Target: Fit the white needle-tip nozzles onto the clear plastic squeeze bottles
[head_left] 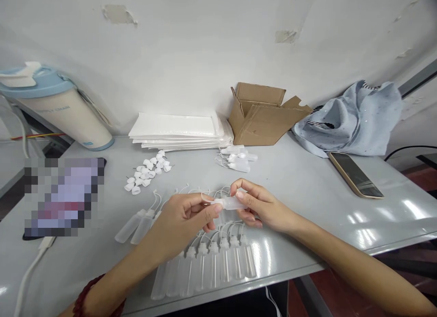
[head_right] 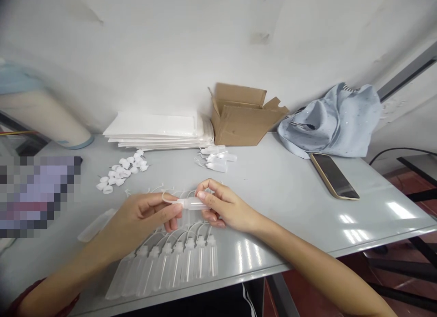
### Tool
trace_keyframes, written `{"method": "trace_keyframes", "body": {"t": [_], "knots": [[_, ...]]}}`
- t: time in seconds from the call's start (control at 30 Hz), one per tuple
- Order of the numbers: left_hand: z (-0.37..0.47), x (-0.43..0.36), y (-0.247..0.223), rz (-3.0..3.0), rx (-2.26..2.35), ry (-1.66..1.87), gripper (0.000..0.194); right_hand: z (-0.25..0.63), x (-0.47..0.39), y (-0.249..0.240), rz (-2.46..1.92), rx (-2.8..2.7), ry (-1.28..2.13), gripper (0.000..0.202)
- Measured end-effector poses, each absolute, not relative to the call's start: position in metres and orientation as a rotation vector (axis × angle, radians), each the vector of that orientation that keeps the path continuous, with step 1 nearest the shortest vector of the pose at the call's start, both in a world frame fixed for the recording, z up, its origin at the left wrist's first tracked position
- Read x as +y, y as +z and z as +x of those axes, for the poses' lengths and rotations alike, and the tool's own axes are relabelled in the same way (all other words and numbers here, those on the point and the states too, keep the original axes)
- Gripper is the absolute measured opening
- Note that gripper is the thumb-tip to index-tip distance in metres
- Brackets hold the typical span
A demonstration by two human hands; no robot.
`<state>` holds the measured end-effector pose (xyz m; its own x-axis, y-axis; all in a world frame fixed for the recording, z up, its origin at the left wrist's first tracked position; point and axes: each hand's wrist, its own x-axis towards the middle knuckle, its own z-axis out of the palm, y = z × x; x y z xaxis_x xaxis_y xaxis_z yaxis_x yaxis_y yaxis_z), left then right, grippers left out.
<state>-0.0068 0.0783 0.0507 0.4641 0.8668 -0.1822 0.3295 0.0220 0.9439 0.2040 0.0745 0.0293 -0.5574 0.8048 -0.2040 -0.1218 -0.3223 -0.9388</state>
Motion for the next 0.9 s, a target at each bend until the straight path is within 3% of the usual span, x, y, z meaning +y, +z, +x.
{"method": "trace_keyframes", "body": {"t": [0.2, 0.4, 0.7, 0.9], "knots": [[-0.0088, 0.0781, 0.0454, 1.949, 0.979, 0.779, 0.020, 0.2036, 0.0753, 0.0284, -0.940, -1.210, 1.965, 0.025], [-0.0087, 0.0767, 0.0475, 1.799, 1.124, 0.674, 0.026, 0.2035, 0.0745, 0.0282, -0.949, -1.219, 1.936, 0.025], [-0.0079, 0.0764, 0.0444, 1.840, 1.077, 0.761, 0.016, 0.2033, 0.0765, 0.0245, -0.953, -1.249, 1.949, 0.027], [-0.0093, 0.0783, 0.0500, 1.686, 1.107, 0.585, 0.023, 0.2034, 0.0761, 0.0255, -0.981, -1.291, 1.918, 0.028]]}}
